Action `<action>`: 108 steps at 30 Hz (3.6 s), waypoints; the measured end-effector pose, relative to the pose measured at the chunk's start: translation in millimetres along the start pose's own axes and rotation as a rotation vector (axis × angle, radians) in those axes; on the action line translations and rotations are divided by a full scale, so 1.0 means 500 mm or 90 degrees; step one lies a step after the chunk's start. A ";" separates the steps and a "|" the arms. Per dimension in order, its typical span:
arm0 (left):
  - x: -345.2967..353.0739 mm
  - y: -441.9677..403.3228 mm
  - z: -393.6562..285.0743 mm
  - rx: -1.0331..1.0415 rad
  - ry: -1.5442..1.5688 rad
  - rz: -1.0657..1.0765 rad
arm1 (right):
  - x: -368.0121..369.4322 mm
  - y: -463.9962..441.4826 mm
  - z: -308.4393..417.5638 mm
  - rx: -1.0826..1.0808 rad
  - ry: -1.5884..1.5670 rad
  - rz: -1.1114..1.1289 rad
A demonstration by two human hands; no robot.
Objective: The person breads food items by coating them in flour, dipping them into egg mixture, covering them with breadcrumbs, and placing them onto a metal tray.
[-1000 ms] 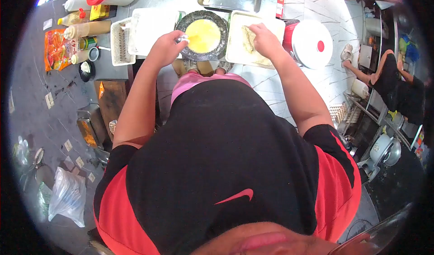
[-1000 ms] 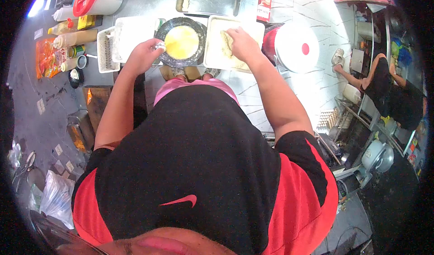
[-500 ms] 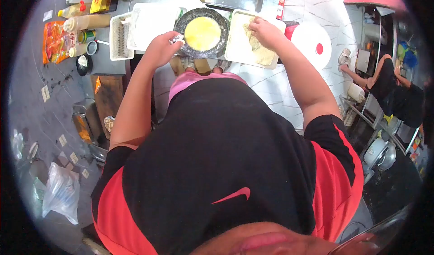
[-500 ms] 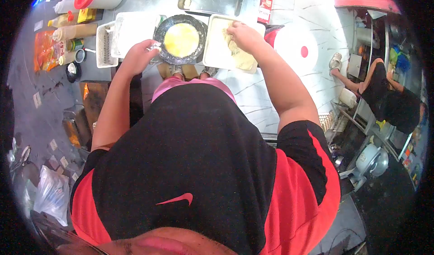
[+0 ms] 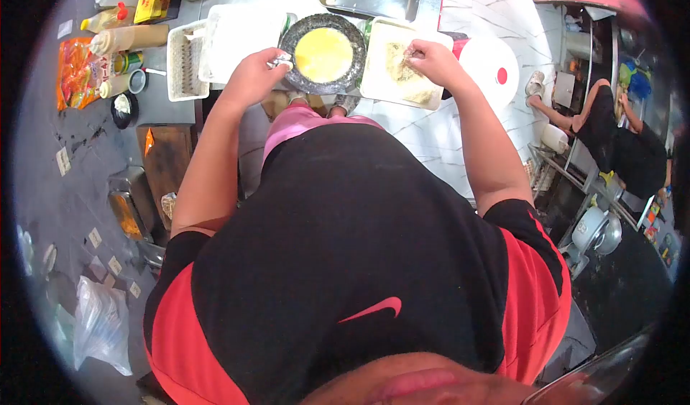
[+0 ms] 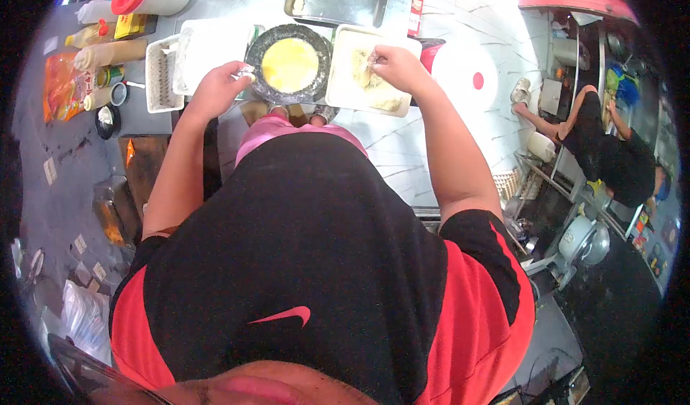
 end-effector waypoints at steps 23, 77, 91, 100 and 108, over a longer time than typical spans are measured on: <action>-0.201 -0.060 0.126 0.073 -0.019 0.123 | -0.116 0.023 0.243 0.147 0.148 -0.206; -0.283 -0.033 0.228 -0.051 -0.022 0.039 | 0.071 -0.465 0.065 0.201 0.204 -0.048; -0.424 -0.049 0.519 -0.143 -0.092 -0.153 | 0.268 -0.245 0.270 0.037 0.041 -0.019; -0.426 -0.208 0.522 0.006 -0.322 -0.140 | 0.255 -0.210 0.330 0.112 0.081 -0.005; -0.423 -0.229 0.504 0.033 -0.397 -0.013 | 0.277 -0.158 0.320 0.179 0.047 -0.008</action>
Point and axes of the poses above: each hand's wrist, its own y-axis away from the middle knuckle, its own x-axis out of the palm, z = x × y, the point moved 8 cm from there along -y, towards the middle knuckle, and after that the axes turned 7 degrees about -x, right-handed, at the moved point
